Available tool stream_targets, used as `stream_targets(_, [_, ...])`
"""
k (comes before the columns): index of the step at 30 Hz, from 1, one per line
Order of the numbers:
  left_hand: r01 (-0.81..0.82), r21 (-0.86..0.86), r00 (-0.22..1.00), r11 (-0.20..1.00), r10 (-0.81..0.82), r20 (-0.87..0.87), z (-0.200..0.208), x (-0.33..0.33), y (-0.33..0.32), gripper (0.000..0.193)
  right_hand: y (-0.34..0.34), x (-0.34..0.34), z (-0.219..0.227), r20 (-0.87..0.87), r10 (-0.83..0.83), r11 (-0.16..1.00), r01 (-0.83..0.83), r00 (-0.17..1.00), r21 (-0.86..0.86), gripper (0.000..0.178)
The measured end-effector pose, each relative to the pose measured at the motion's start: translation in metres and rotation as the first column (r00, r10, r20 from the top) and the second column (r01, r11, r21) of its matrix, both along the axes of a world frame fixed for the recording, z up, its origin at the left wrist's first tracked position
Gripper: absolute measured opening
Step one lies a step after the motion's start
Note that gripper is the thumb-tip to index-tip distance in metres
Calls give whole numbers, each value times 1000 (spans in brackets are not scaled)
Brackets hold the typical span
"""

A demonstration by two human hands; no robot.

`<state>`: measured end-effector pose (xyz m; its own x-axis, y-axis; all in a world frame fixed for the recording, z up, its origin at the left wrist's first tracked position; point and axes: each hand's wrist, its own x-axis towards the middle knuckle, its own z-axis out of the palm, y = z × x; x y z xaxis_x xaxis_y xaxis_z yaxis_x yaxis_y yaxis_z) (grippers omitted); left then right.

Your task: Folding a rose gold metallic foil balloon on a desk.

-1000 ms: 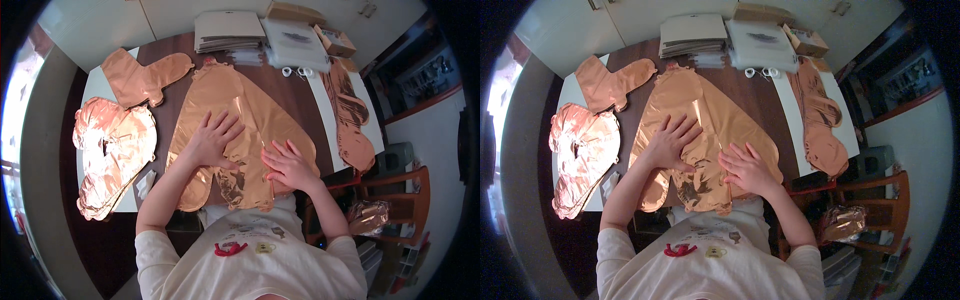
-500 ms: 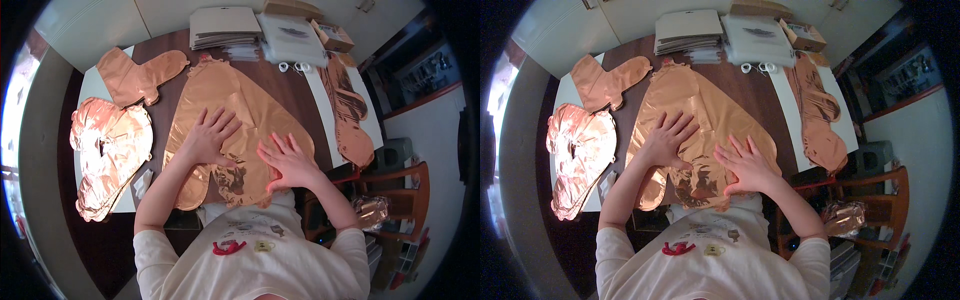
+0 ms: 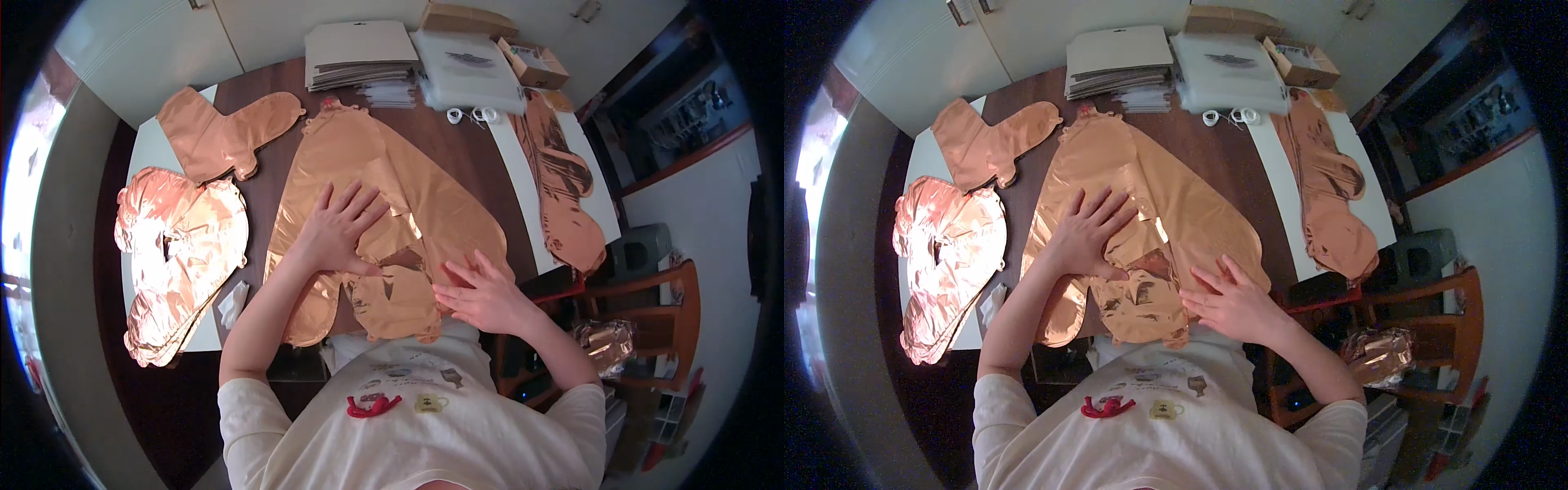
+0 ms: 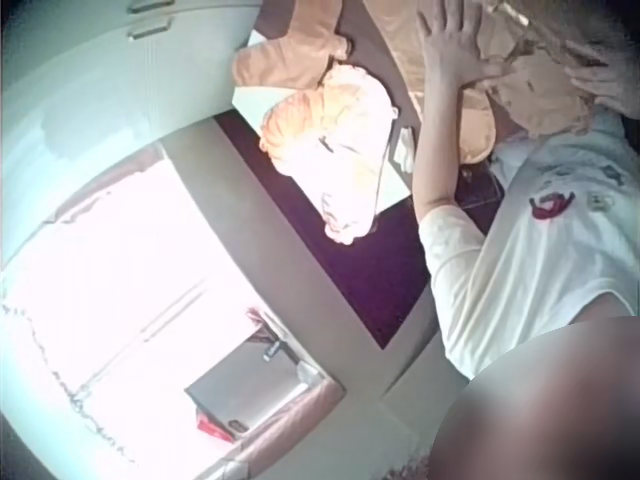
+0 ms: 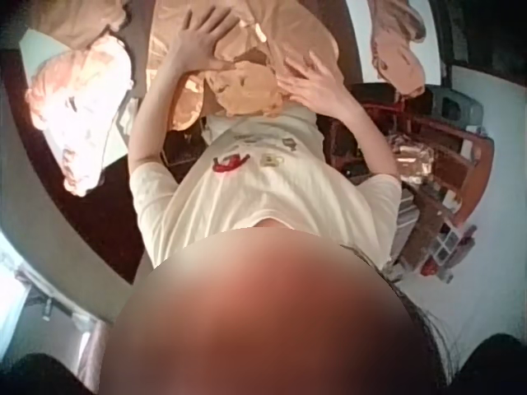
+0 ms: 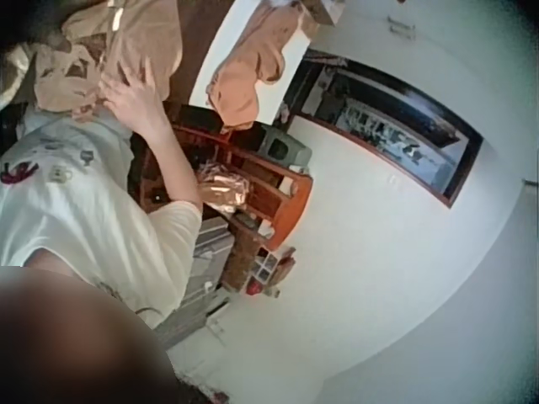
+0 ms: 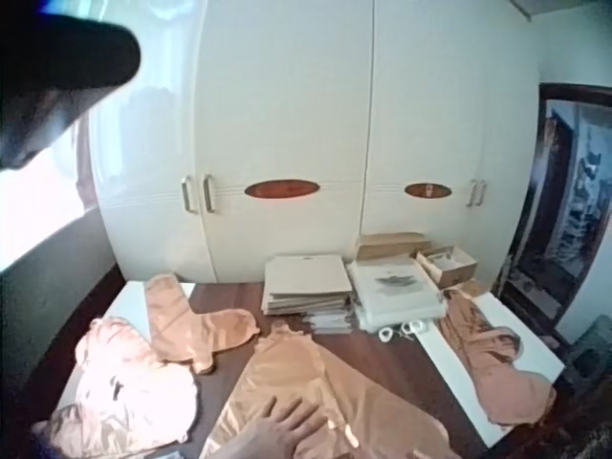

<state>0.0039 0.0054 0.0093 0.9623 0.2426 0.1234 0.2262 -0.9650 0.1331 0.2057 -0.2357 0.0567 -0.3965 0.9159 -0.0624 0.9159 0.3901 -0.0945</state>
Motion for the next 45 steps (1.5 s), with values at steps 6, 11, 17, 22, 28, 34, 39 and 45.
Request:
stream_targets(6, [8, 5, 1000, 1000, -8, 6, 3, 3, -1, 106, 19, 4, -15, -319, 38, 991, 6, 947, 136, 23])
stream_targets(11, [10, 11, 1000, 1000, -10, 11, 1, 3, -2, 106, 27, 5, -42, -466, 67, 972, 48, 882, 232, 15])
stream_targets(17, [6, 6, 1000, 1000, -6, 6, 0, 2, -2, 106, 31, 6, -31, -409, -36, 974, 124, 912, 191, 40])
stream_targets(22, [5, 16, 1000, 1000, -5, -14, 2, 3, -1, 107, 39, 3, -17, -242, -146, 985, 164, 959, 54, 79])
stream_targets(28, [13, 8, 1000, 1000, -13, -12, 4, 4, -2, 106, 48, 3, -8, -99, -173, 985, 171, 980, -24, 111])
stream_targets(34, [4, 12, 1000, 1000, -4, -5, 2, 2, -2, 105, 26, -9, -7, 41, -247, 961, 250, 968, -116, 118])
stream_targets(39, [10, 21, 1000, 1000, -11, 27, 1, 2, -2, 106, -5, 1, -18, -296, -610, 773, 634, 735, -18, 94])
stream_targets(45, [14, 30, 1000, 999, -15, 27, 3, 4, -2, 106, -8, 11, -22, -472, -756, 600, 770, 454, -219, 55])
